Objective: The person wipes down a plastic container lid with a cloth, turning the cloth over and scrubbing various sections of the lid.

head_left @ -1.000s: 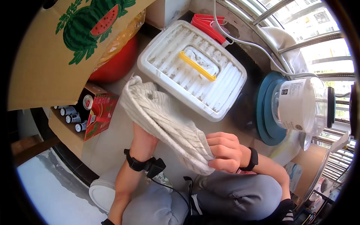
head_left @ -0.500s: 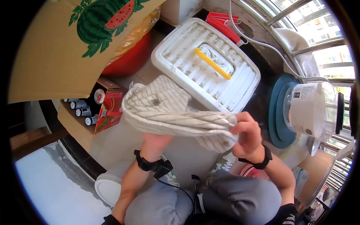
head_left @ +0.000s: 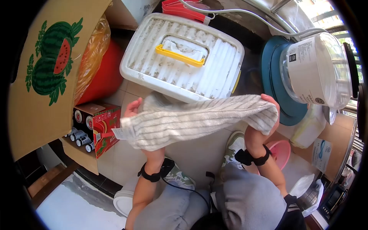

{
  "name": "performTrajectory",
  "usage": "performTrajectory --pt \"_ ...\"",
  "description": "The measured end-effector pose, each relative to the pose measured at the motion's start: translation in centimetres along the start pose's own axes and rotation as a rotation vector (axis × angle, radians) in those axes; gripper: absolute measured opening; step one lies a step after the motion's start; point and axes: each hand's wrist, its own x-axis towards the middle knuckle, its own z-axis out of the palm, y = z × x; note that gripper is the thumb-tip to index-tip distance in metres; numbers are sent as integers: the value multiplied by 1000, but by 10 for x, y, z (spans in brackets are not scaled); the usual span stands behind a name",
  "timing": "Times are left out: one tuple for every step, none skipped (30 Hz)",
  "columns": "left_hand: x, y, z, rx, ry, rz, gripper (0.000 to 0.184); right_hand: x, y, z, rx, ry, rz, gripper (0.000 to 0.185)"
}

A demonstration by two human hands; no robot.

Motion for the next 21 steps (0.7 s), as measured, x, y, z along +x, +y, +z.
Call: performTrajectory --pt "-2 -2 3 -20 -20 61 56 3 4 4 -13 0 -6 41" --pt "-5 -5 6 -37 -37 121 56 5 7 11 -25 -3 -10 43" --pt "-8 -6 10 -52 -56 182 56 6 11 17 -35 -5 -14 44" --pt "-9 -4 15 28 -72 258 51 5 16 22 -48 -41 40 47" --pt "-12 -4 23 51 -84 312 50 4 20 30 -25 -31 80 48" --pt "-16 -5 32 73 -96 365 49 3 23 38 -3 -20 120 50" --pt "-19 -7 37 96 -109 416 49 2 27 41 17 -10 163 52" --pt "-20 -12 36 57 -204 435 52 0 33 40 -26 -79 137 57" --pt "-18 -19 40 105 -281 470 56 1 34 41 -50 -93 145 60" --pt "-11 -28 47 152 -360 508 60 3 34 45 -73 -105 152 63" --pt "-6 -31 55 174 -409 549 63 7 34 47 -96 -117 158 66" --pt "-2 -34 63 195 -458 591 67 11 34 47 -127 -165 123 76" --pt "-1 -31 68 224 -474 603 68 14 38 47 -153 -178 103 77" --pt "-1 -29 73 253 -490 615 69 19 43 48 -181 -190 82 79" --pt "0 -26 78 281 -505 627 70 23 47 48 -210 -203 63 80" --pt "-1 -33 79 292 -507 667 70 28 46 50 -188 -193 70 76" --pt "-2 -37 81 302 -508 705 69 32 49 51 -225 -197 50 75" --pt "-2 -35 83 343 -523 682 68 36 52 52 -263 -203 31 73" --pt "-1 -31 85 385 -537 657 66 39 54 53 -300 -212 13 72" --pt "-1 -28 87 418 -538 649 65 42 54 54 -278 -184 20 63" --pt "0 -25 89 452 -539 641 64 41 55 53 -266 -182 33 60"
